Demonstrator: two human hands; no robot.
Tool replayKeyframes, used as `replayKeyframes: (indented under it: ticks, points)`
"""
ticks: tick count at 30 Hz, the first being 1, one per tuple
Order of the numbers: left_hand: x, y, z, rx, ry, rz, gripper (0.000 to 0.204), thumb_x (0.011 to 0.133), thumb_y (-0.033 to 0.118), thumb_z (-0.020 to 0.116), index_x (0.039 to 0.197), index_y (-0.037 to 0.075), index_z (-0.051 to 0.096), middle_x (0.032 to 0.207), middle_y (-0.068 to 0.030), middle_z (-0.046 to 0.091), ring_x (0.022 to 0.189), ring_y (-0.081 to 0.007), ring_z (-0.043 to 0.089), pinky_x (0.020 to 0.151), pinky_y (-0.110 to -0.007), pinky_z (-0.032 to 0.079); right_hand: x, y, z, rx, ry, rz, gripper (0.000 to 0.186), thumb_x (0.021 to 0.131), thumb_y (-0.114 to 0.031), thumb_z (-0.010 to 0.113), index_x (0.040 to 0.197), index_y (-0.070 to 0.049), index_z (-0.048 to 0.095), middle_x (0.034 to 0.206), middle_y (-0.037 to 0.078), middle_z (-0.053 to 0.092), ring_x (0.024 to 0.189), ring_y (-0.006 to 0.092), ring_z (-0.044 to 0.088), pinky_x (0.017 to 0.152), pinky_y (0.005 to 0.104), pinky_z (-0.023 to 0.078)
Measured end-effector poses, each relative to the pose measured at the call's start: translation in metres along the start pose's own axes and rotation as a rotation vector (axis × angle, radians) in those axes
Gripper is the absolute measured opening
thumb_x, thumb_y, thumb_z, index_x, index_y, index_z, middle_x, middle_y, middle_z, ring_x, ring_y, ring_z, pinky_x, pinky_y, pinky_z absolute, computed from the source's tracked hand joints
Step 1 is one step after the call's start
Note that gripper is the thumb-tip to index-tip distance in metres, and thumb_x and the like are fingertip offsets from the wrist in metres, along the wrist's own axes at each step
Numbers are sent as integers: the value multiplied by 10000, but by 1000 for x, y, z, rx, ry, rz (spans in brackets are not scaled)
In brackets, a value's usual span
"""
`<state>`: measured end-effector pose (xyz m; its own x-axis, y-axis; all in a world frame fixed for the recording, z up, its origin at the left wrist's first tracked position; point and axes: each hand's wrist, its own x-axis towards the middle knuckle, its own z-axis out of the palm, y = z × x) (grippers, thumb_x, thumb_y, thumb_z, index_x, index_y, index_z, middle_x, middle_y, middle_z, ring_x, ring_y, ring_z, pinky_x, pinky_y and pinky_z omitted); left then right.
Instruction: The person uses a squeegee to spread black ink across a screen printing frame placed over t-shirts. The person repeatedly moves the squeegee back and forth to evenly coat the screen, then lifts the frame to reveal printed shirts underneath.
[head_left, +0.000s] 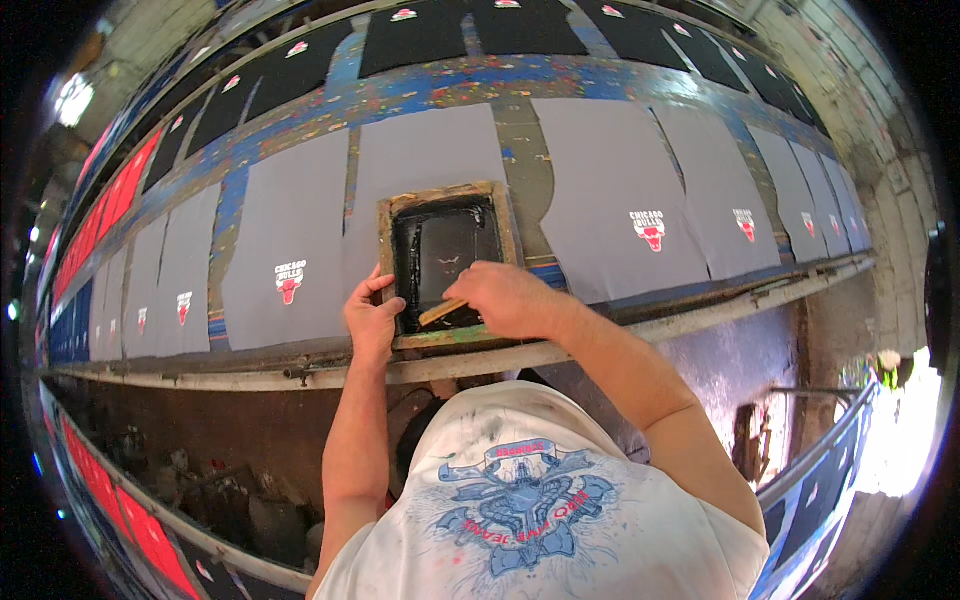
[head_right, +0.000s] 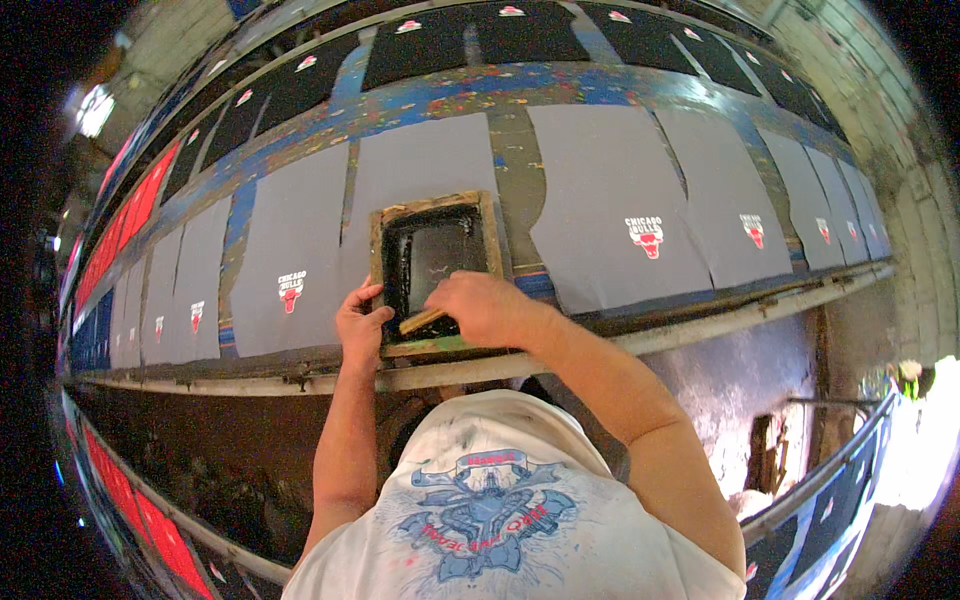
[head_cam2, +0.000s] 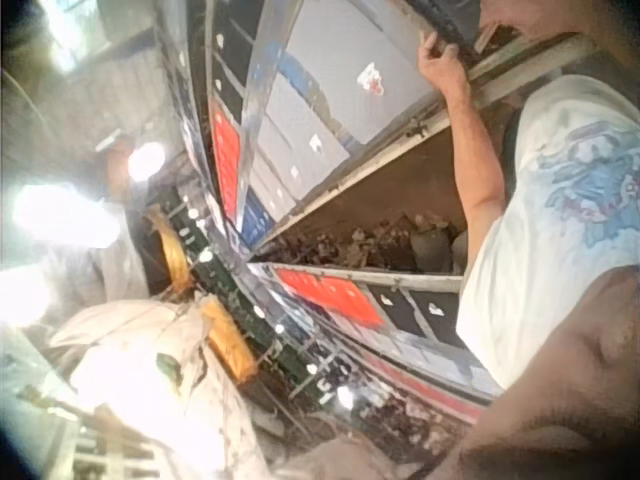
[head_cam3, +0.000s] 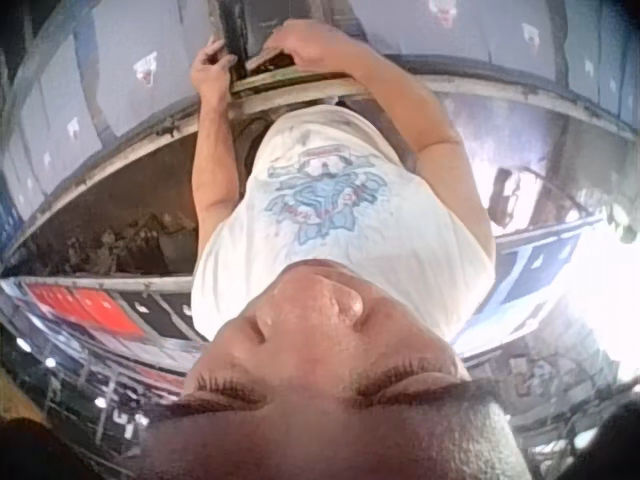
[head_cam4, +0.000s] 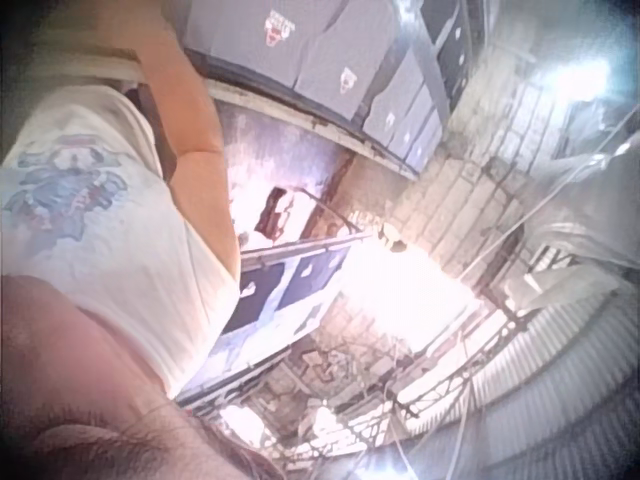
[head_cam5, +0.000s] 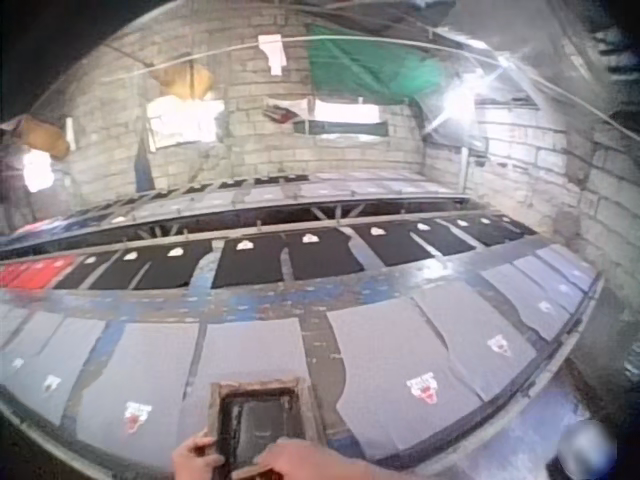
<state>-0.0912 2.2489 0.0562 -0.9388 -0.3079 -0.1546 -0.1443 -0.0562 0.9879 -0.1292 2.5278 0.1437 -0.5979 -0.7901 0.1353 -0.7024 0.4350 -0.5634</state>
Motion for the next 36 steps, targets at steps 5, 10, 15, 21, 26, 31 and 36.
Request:
replayKeyframes:
  ticks: [5,10,15,21,26,31,36]
  points:
    - [-1,6,1,-26,-11,-23,658,781,-241,717,1413,-59,720,1647,-189,613,1452,-253,639,1207,-355,506,39,46,-15,26,56,68,362,876,52,656,1210,2,786,1211,211,763,1221,423,676,1082,526,554]
    - [-3,12,2,24,7,-60,686,796,-235,727,1457,-51,716,1578,-150,669,1410,-236,663,1188,-337,515,69,75,-9,-6,268,109,403,863,52,638,1239,24,778,1232,221,753,1238,439,668,1120,531,540]
    - [-4,11,3,138,18,-51,668,824,-193,752,1471,-29,717,1564,-151,684,1408,-239,666,1199,-344,509,47,52,7,-142,230,2,409,890,16,667,1283,-38,770,1132,142,742,1109,364,686,1006,497,558]
    - [-4,12,2,765,-2,515,482,914,-39,780,1395,-29,746,1369,-210,751,1270,-386,692,1140,-473,535,-1,0,21,-154,133,-73,420,839,-8,702,1253,-43,766,1121,126,744,1117,340,692,1008,491,562]
    - [6,32,-2,1009,-72,700,398,937,40,767,1330,-24,768,1234,-216,757,1107,-435,665,996,-534,540,20,26,-6,48,-54,22,400,835,28,678,1222,-19,769,1185,165,755,1199,397,689,1074,512,554]
    - [8,44,-3,1118,-123,701,372,913,16,732,1279,-18,792,1186,-197,762,1071,-418,668,942,-522,543,71,59,-14,-79,165,158,478,874,70,635,1309,-70,777,1211,175,752,1200,413,683,1080,519,547]
    - [8,36,-3,1077,-115,715,399,907,9,723,1302,-22,777,1193,-204,758,1083,-417,670,945,-532,536,62,45,1,-152,195,144,532,884,91,631,1366,-91,762,1195,137,756,1154,385,685,1020,493,550]
